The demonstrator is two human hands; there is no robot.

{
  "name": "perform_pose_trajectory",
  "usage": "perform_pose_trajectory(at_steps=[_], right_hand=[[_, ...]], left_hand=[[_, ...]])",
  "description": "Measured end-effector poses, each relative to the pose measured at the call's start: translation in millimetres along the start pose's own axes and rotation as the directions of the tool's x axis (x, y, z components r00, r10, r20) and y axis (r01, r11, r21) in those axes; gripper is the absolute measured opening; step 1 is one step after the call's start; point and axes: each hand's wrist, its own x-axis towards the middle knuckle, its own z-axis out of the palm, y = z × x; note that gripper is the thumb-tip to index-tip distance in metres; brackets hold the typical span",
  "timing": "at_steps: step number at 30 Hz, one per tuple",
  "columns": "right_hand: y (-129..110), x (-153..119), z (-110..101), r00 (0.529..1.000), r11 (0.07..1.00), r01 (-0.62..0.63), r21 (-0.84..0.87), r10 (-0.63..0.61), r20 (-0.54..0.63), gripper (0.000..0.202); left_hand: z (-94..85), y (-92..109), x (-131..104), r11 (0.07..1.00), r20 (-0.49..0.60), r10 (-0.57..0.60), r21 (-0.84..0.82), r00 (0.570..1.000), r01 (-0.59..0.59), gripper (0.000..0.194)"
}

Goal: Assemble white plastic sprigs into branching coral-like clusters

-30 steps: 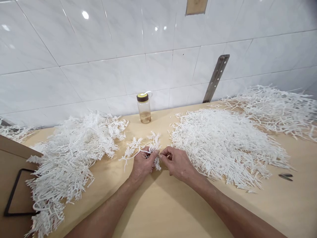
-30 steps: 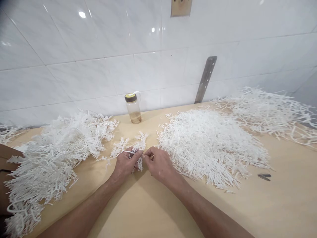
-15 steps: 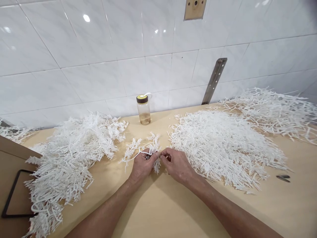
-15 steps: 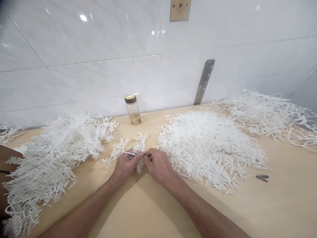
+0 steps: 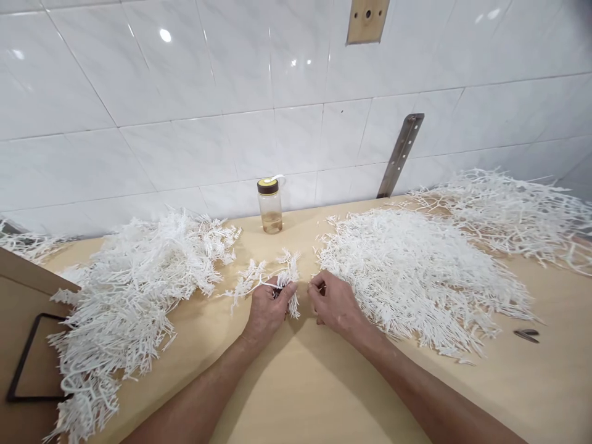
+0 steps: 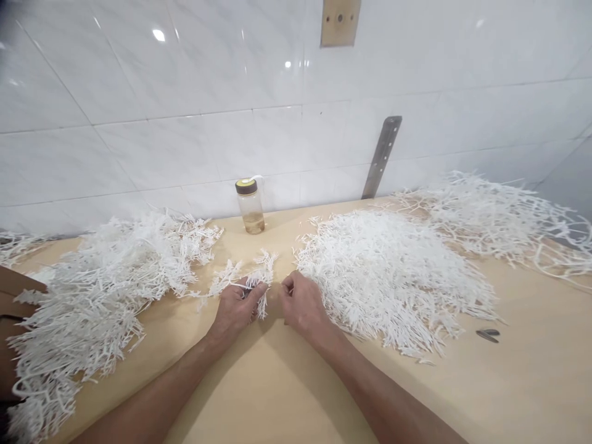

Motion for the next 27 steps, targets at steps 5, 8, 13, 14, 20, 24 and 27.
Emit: perform_pose_trajectory(at_steps=[5,8,13,14,20,24,27], right_hand=[[7,11,-21,0.950,0.962,0.184,-0.202,-0.227,-0.216,0.011],[8,13,-29,0.895,0.917,0.255,-0.307,-0.344,-0.283,0.010],[-3,3,-23,0.954,0.957,0.249,-0.149,-0.269,-0.132,0.025],[-6,0,-19,0.974,0.973,0.215,-0.077,-0.220,-0.053,0.028],[-13,-11,-2,0.979,0.987,0.091,0.131,-0.113,0.171,0.025],[-11,-10,-1,0.974,0.987,0.076,0.139,-0.103,0.201,0.019],[-9,-8,-2,0.973,0.985,0.082,0.152,-0.112,0.200,0.015]], left_hand=[[-0.8,1,3,0.995,0.008,-0.085,-0.055,0.996,0.085,0.045],[-0.8,4,3,0.991,0.005,-0.105,-0.082,0.995,0.105,0.050],[0.4,6,1,0.993,-0.005,-0.086,-0.079,0.996,0.085,0.051],[0.7,6,1,0.994,-0.005,-0.078,-0.071,0.997,0.077,0.050],[1.6,4,0,0.999,0.008,0.000,0.038,1.000,0.000,0.046],[2.0,6,-1,0.999,0.003,0.022,0.039,1.000,-0.022,0.042],[2.3,7,-1,1.000,0.009,-0.003,0.010,1.000,0.003,0.041]])
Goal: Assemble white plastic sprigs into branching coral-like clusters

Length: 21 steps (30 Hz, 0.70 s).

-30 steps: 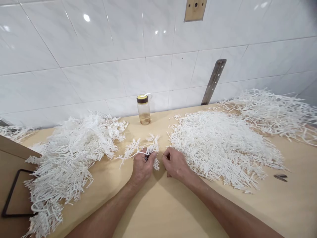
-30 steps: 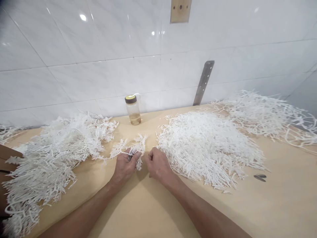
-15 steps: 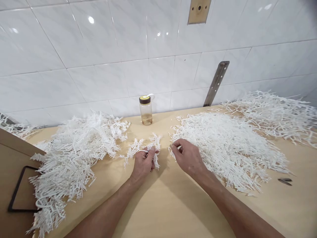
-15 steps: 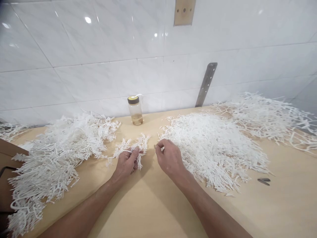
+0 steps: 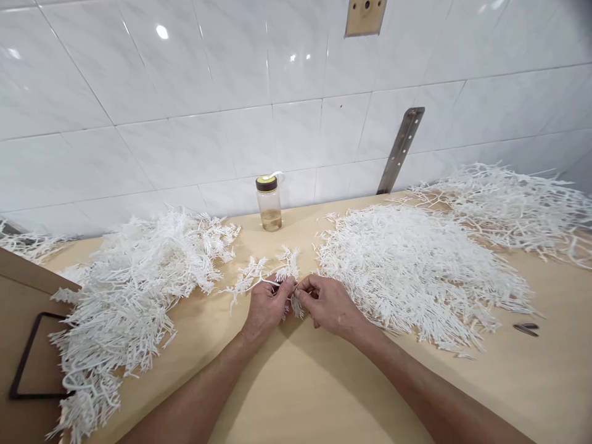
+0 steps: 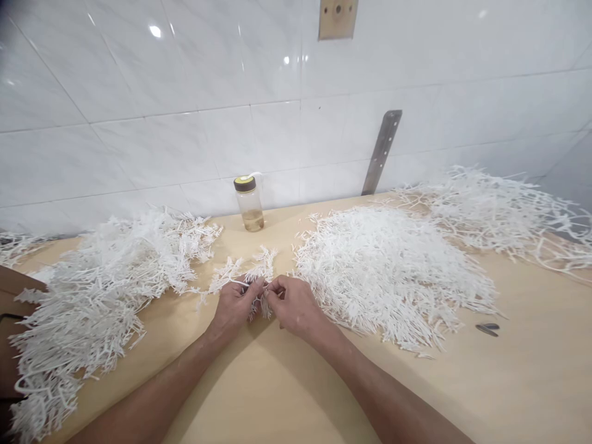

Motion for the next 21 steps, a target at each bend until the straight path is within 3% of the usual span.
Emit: perform_pose_trajectory(at_steps=[10,14,21], right_hand=[[3.6,2.1,-0.7,0.996,0.999,0.047,0.009,-0.046,-0.082,0.014],[4.0,3.0,-2.3,0.987,0.997,0.072,-0.042,-0.077,-0.142,0.016],[-1.1,3.1,-5.5,0.988,0.999,0.033,0.037,-0.027,-0.155,0.017]], left_hand=[[-3.4,2.5,2.4,0.998,0.012,-0.054,-0.021,0.998,0.054,0.040],[-4.0,3.5,2.3,0.993,0.086,-0.116,0.024,0.990,0.114,0.047],[-8.8,7.6,3.4,0.997,0.216,-0.077,0.029,0.973,0.072,0.048]])
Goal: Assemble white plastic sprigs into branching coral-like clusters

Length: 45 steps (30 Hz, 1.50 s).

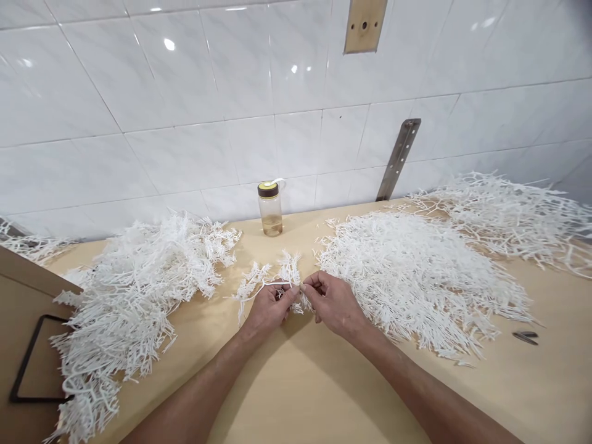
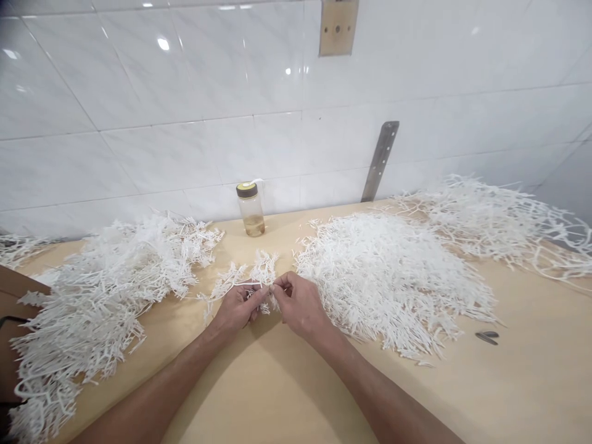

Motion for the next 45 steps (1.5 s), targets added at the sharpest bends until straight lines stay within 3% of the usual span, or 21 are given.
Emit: perform_pose_trajectory(at_steps=[4,9,13,20,26,30,37,45], right_hand=[[-3,1,-4,0.999,0.999,-0.027,0.025,0.026,0.035,0.017],[-3,2,-16,0.981,0.998,-0.005,0.063,-0.008,0.195,0.021],[-1,4,-22,0.966,0.998,0.026,0.050,-0.038,0.257,0.023],[4,6,-20,0.968,1.000,0.013,0.023,-0.018,0.251,0.019],[3,3,-22,0.970,0.988,0.113,-0.104,-0.087,0.228,0.018],[3,3,-25,0.961,0.985,0.130,-0.110,-0.098,0.258,0.019],[0,5,-34,0.949,0.983,0.127,-0.136,-0.081,0.304,0.020],[0,5,-34,0.951,0.980,0.145,-0.135,-0.101,0.294,0.018]], left_hand=[[-0.6,3,0,1.000,0.027,0.009,-0.024,1.000,-0.009,0.044],[-0.8,4,-1,0.999,0.080,0.029,-0.035,0.996,-0.026,0.042],[-1.1,0,-1,0.998,0.091,0.037,-0.045,0.995,-0.033,0.042],[0.8,-4,-1,0.995,0.091,0.095,0.018,0.991,-0.097,0.037],[4.7,0,-6,0.992,0.066,0.000,0.123,0.998,-0.008,0.024],[5.8,-3,-7,0.990,0.062,0.036,0.134,0.997,-0.044,0.029],[4.3,-7,-3,0.997,0.129,0.074,0.014,0.989,-0.077,0.044],[3.4,-7,-3,0.995,0.128,0.078,0.047,0.989,-0.085,0.045]])
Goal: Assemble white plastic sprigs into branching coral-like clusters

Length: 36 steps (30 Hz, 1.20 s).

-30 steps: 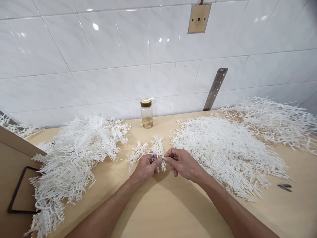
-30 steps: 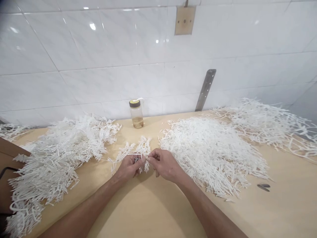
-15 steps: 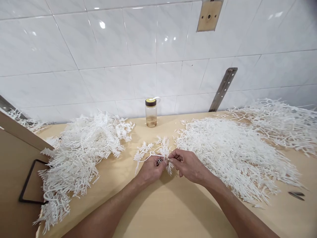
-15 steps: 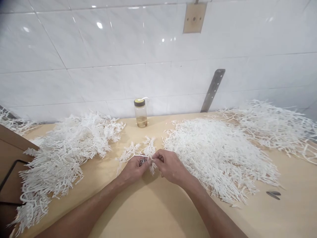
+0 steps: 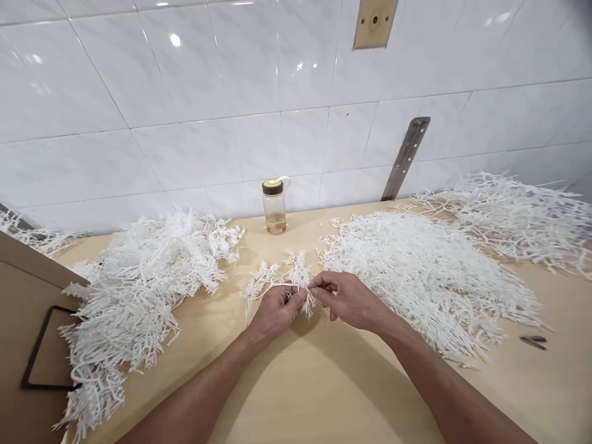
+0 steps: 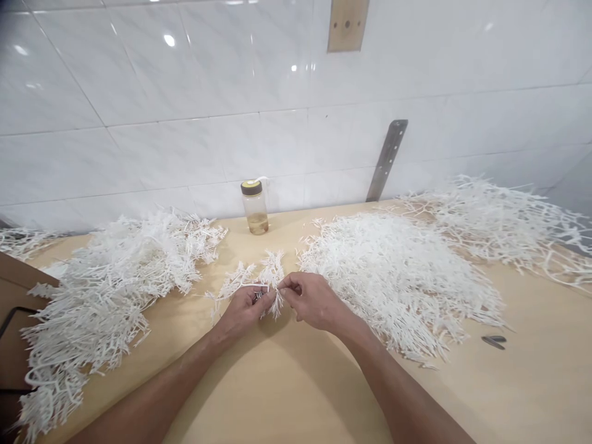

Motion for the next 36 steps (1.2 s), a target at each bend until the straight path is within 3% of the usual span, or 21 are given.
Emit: perform_pose_trajectory(at_steps=[11,17,22,26,29,32,36], right_hand=[[-4,0,7,0.997,0.996,0.053,-0.066,-0.057,-0.060,0.017],[-6,-1,7,0.979,0.967,0.128,-0.221,-0.159,-0.128,0.016],[-7,0,23,0.956,0.857,0.131,-0.498,-0.242,-0.166,0.019],[-8,7,29,0.949,0.734,-0.027,-0.679,-0.195,-0.248,0.017],[-4,10,15,0.898,0.761,-0.165,-0.627,-0.148,-0.415,0.017],[4,7,-8,0.813,0.837,-0.160,-0.523,-0.190,-0.551,0.015],[13,2,-26,0.700,0.848,-0.148,-0.509,-0.274,-0.660,0.009]], left_hand=[[-0.6,1,0,0.994,0.003,-0.005,0.111,1.000,0.005,0.044],[0.0,2,3,0.988,-0.019,0.039,0.150,0.999,-0.036,0.044],[-1.3,4,6,0.979,-0.042,0.053,0.198,0.998,-0.044,0.046],[-1.7,1,7,0.987,-0.075,0.054,0.158,0.996,-0.042,0.047],[-0.1,-1,6,0.998,-0.107,0.034,0.054,0.994,-0.028,0.045],[2.0,-2,3,1.000,-0.202,0.005,0.026,0.979,0.000,0.045],[2.8,-2,1,1.000,-0.249,0.017,0.022,0.968,-0.012,0.041]])
